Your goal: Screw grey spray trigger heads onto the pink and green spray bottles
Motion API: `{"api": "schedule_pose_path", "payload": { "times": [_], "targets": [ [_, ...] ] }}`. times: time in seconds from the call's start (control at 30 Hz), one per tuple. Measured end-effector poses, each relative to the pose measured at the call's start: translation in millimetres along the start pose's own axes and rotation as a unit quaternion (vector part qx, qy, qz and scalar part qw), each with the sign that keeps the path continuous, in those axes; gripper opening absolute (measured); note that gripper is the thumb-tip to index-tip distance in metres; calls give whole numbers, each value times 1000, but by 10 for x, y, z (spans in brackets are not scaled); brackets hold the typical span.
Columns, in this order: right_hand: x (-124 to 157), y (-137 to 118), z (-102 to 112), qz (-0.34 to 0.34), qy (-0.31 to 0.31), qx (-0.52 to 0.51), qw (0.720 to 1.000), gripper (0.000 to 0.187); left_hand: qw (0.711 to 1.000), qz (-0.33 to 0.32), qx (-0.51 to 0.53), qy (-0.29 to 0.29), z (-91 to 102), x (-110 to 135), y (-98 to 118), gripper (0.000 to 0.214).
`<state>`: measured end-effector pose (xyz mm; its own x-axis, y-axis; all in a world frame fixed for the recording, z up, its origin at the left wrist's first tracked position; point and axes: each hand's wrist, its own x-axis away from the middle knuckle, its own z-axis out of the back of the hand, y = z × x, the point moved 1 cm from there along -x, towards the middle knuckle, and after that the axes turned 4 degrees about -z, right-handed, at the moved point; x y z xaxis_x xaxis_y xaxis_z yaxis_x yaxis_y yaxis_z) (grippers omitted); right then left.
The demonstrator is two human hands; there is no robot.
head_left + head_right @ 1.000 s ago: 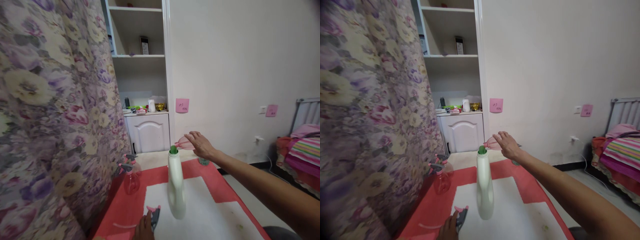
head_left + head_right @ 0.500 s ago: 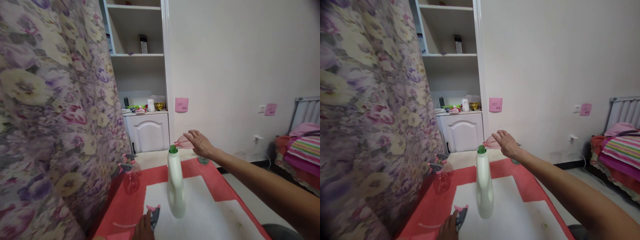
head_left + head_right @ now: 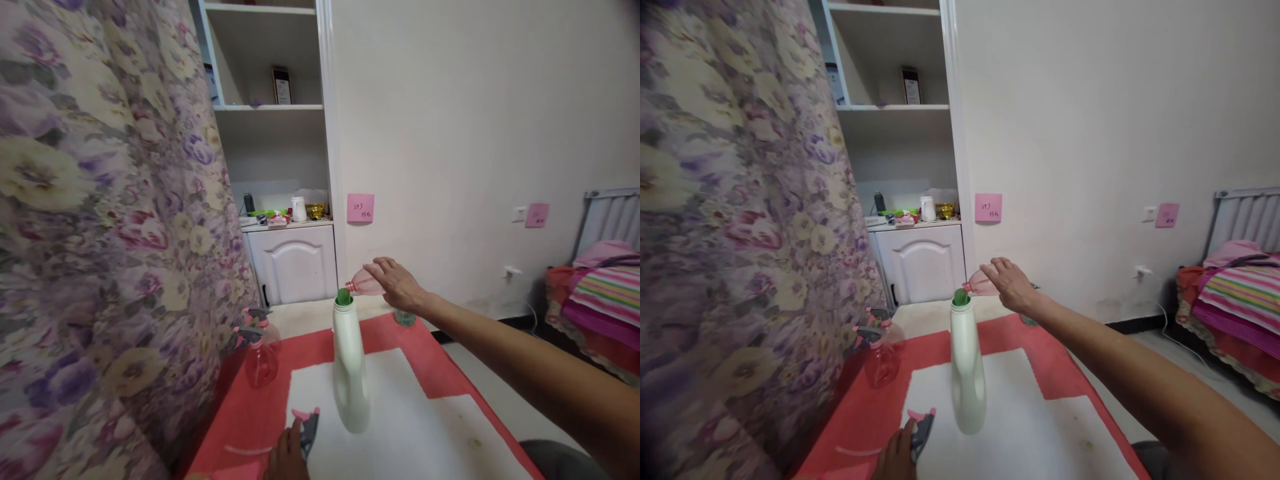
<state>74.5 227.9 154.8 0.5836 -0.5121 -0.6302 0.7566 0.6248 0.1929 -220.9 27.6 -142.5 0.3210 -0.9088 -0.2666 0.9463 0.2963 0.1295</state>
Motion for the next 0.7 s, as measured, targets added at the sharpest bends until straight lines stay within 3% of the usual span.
{"api": "schedule_pose_path", "payload": {
  "times": [0.7],
  "targets": [
    [-34, -3, 48, 14, 5, 10, 1000, 74, 1000, -11, 12, 15, 14, -20, 0, 58]
  ]
}}
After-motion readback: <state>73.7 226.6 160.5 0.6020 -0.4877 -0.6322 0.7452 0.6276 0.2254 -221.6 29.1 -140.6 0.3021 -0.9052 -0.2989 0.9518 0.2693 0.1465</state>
